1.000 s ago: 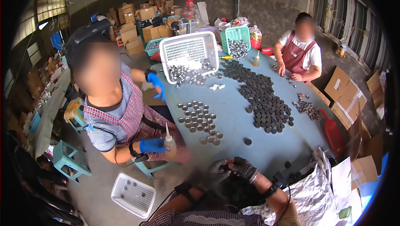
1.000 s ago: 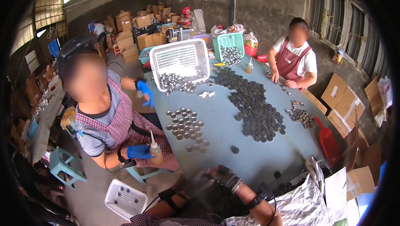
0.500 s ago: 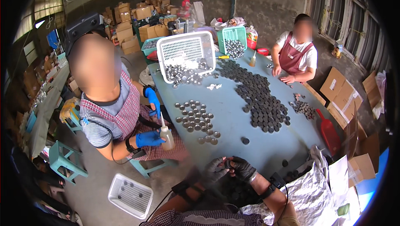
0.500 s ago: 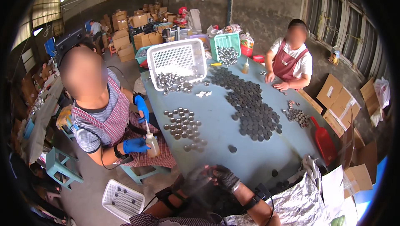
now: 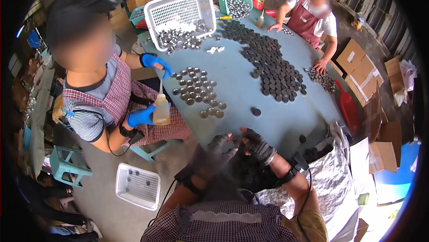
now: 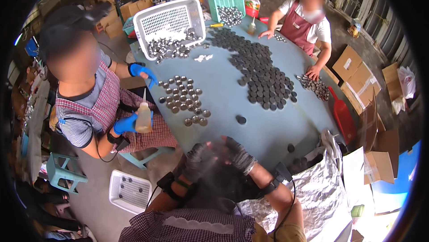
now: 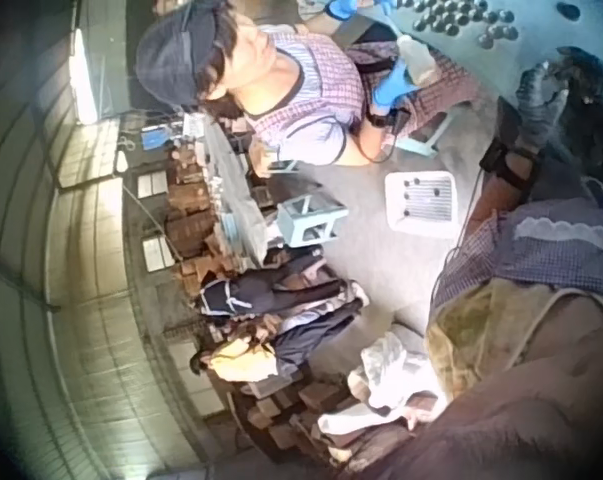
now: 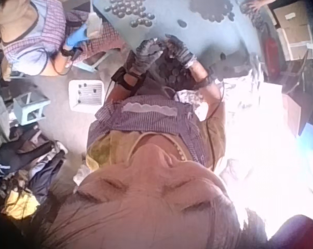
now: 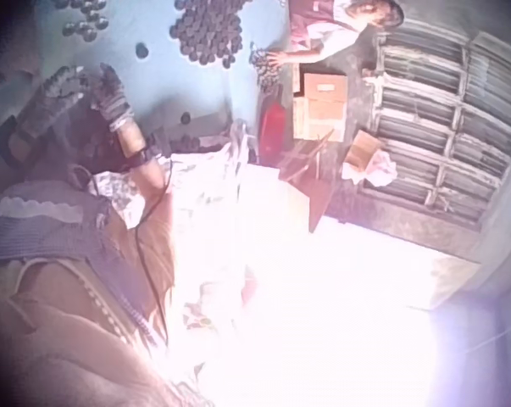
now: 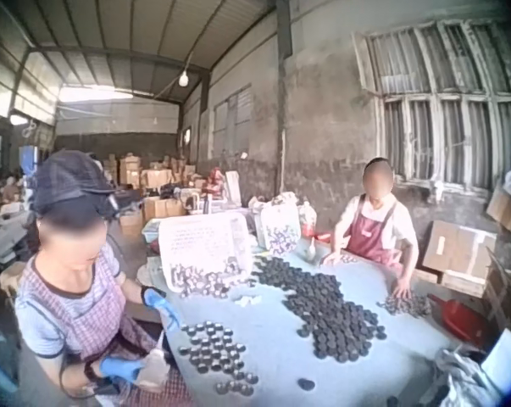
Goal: Sorting and assembling small circular metal components at a shared work table.
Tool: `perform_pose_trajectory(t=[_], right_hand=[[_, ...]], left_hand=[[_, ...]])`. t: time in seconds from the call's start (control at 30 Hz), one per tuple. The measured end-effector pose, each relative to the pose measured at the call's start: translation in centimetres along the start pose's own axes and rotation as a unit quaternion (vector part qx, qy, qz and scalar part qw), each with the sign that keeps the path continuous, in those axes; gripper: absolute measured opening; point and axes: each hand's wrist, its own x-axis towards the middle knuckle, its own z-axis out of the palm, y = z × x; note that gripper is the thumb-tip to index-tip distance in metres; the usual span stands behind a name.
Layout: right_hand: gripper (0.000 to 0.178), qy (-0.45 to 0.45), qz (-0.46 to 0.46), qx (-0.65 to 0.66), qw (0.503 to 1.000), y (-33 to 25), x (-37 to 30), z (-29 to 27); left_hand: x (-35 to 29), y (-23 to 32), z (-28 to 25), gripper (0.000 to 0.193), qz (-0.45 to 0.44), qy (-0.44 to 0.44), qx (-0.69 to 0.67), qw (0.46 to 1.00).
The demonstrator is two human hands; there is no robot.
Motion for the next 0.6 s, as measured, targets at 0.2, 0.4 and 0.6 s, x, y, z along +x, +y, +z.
perform_pose_trajectory(t=[0.2, 0.4, 0.6], right_hand=[[0.032, 0.023, 0.048, -0.117, 0.992, 3.0, 0.6, -2.6], [0.032, -0.007, -0.018, -0.059, 0.998, 3.4, 3.0, -0.8], [0.029, -0.034, -0.008, -0.277, 0.96, 3.5, 8.4, -0.4]], left_hand=[[-0.1, -2.0, -0.1, 0.047, -0.039, -0.009, 0.019, 0.999], [-0.2, -3.3, -0.1, 0.048, -0.037, -0.006, 0.038, 0.999], [-0.4, -6.7, -0.5, 0.049, -0.02, 0.0, 0.101, 0.995]])
